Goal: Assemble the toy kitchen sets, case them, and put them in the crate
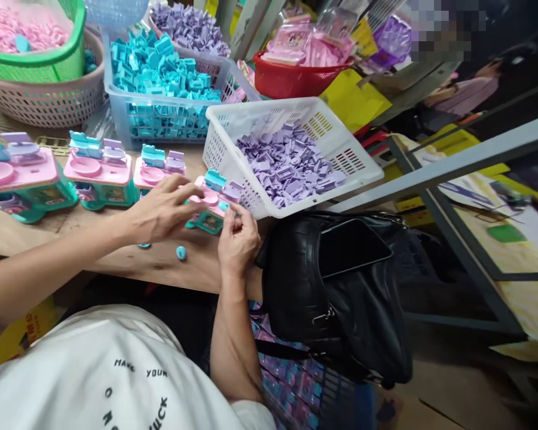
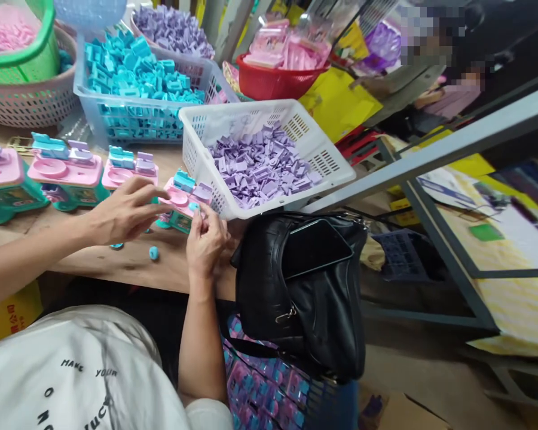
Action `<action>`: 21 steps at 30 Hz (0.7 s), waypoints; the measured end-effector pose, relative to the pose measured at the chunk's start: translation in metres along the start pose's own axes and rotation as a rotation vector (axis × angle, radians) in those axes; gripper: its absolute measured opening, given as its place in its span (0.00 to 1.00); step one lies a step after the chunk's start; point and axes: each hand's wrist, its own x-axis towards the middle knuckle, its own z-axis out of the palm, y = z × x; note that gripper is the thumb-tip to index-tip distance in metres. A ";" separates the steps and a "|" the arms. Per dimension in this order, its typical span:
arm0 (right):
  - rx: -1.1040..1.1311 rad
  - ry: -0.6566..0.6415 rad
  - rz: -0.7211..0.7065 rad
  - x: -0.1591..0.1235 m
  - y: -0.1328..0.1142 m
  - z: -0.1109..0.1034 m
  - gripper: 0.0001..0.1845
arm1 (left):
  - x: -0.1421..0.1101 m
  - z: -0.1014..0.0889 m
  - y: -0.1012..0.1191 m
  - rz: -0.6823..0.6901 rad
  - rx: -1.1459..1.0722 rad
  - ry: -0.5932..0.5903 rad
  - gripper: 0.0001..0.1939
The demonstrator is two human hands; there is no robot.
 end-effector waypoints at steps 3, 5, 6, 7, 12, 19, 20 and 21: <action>0.023 -0.055 -0.094 -0.021 -0.010 -0.004 0.17 | -0.038 -0.003 0.003 -0.084 0.019 -0.034 0.12; 0.049 -0.253 -0.172 -0.034 -0.018 -0.001 0.14 | -0.050 0.002 0.007 -0.123 0.069 -0.122 0.12; 0.061 -0.355 -0.193 -0.038 -0.021 0.001 0.13 | -0.052 0.006 0.009 -0.139 0.106 -0.167 0.11; 0.072 -0.437 -0.195 -0.040 -0.022 0.004 0.12 | -0.051 0.009 0.011 -0.153 0.146 -0.205 0.10; 0.121 -0.536 -0.153 -0.043 -0.018 0.008 0.11 | -0.039 0.020 0.012 -0.156 0.236 -0.241 0.10; -0.038 -0.641 -0.300 -0.049 -0.042 0.016 0.10 | -0.070 0.006 -0.002 -0.189 0.127 -0.084 0.13; -0.098 -0.685 -0.331 -0.048 -0.048 0.021 0.09 | -0.076 0.004 -0.003 -0.219 0.147 -0.089 0.13; -0.161 -0.725 -0.362 -0.046 -0.054 0.025 0.08 | -0.081 0.003 -0.004 -0.245 0.167 -0.100 0.12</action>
